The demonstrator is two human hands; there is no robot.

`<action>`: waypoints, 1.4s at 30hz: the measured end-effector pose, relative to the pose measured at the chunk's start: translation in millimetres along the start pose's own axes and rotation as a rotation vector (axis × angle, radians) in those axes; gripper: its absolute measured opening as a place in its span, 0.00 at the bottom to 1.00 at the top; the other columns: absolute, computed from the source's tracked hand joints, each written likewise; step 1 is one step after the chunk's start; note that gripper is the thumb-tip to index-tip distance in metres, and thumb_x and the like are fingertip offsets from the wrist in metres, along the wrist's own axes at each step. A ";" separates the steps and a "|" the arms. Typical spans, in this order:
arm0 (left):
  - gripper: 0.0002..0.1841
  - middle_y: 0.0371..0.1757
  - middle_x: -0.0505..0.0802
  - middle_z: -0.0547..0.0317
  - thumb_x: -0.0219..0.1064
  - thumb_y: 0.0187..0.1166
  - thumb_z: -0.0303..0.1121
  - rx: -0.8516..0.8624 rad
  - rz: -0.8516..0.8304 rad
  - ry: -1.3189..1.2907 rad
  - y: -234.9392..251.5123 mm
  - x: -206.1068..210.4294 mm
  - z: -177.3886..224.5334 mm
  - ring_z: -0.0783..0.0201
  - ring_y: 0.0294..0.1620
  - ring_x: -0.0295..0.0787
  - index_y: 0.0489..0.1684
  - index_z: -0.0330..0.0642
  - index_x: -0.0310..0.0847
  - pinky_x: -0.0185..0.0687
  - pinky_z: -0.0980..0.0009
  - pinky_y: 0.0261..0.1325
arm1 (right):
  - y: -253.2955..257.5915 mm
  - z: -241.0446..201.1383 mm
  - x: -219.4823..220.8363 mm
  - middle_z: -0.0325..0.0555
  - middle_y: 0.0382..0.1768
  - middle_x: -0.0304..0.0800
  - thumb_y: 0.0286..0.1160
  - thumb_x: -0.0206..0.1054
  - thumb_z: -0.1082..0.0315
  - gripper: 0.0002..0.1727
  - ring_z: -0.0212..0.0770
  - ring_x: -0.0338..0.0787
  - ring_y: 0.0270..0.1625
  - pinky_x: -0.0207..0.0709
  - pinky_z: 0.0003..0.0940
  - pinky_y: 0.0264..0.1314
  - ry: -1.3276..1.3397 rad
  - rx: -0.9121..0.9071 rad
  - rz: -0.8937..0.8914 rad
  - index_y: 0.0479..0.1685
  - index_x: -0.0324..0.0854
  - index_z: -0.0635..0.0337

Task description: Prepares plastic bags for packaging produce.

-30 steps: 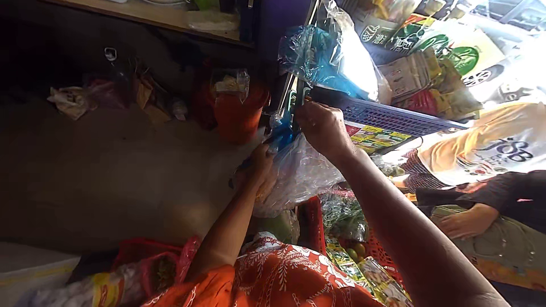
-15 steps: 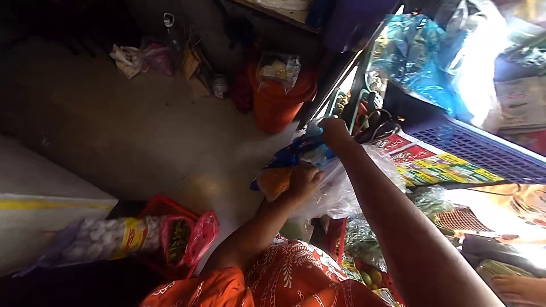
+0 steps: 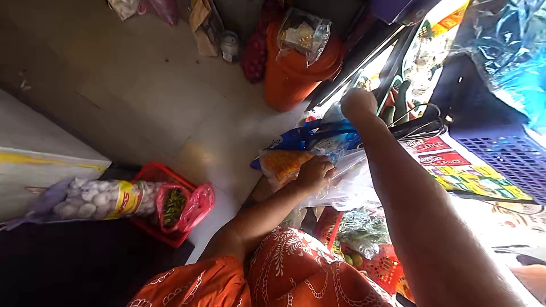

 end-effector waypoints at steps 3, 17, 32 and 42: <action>0.14 0.46 0.93 0.47 0.62 0.84 0.36 0.023 0.036 0.005 -0.9 2.3 -2.9 0.50 0.58 0.90 0.36 0.35 0.91 0.84 0.54 0.62 | 13.1 10.0 -9.9 0.78 0.67 0.80 0.83 0.59 0.64 0.22 0.74 0.78 0.75 0.69 0.75 0.70 0.118 0.170 0.049 0.57 0.81 0.80; 0.24 0.51 0.92 0.43 0.63 0.85 0.49 -0.368 0.241 -0.249 97.1 -58.2 -1.9 0.48 0.53 0.90 0.62 0.34 0.83 0.85 0.45 0.58 | 2.1 39.1 -1.0 0.46 0.46 0.90 0.85 0.62 0.59 0.16 0.35 0.88 0.38 0.82 0.31 0.42 0.953 0.211 -0.204 0.62 0.83 0.58; 0.12 0.34 0.90 0.46 0.61 0.84 0.33 -0.406 0.357 -0.276 117.6 -46.9 1.3 0.50 0.40 0.89 0.40 0.33 0.86 0.82 0.48 0.48 | -1.9 6.9 12.1 0.76 0.64 0.83 0.76 0.70 0.61 0.23 0.72 0.82 0.71 0.74 0.73 0.66 -0.086 0.116 -0.180 0.53 0.81 0.80; 0.12 0.39 0.92 0.48 0.63 0.85 0.36 -0.471 0.345 -0.307 116.9 -60.8 -7.4 0.52 0.45 0.90 0.45 0.35 0.87 0.82 0.50 0.53 | -6.7 11.9 2.6 0.76 0.62 0.84 0.70 0.76 0.58 0.25 0.72 0.81 0.72 0.71 0.74 0.69 0.052 0.139 -0.050 0.48 0.84 0.79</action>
Point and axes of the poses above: each hand's wrist, its own y-axis towards the middle knuckle, its own x-axis out of the palm, z = x × y, the point moved 1 cm from there along y, towards the middle knuckle
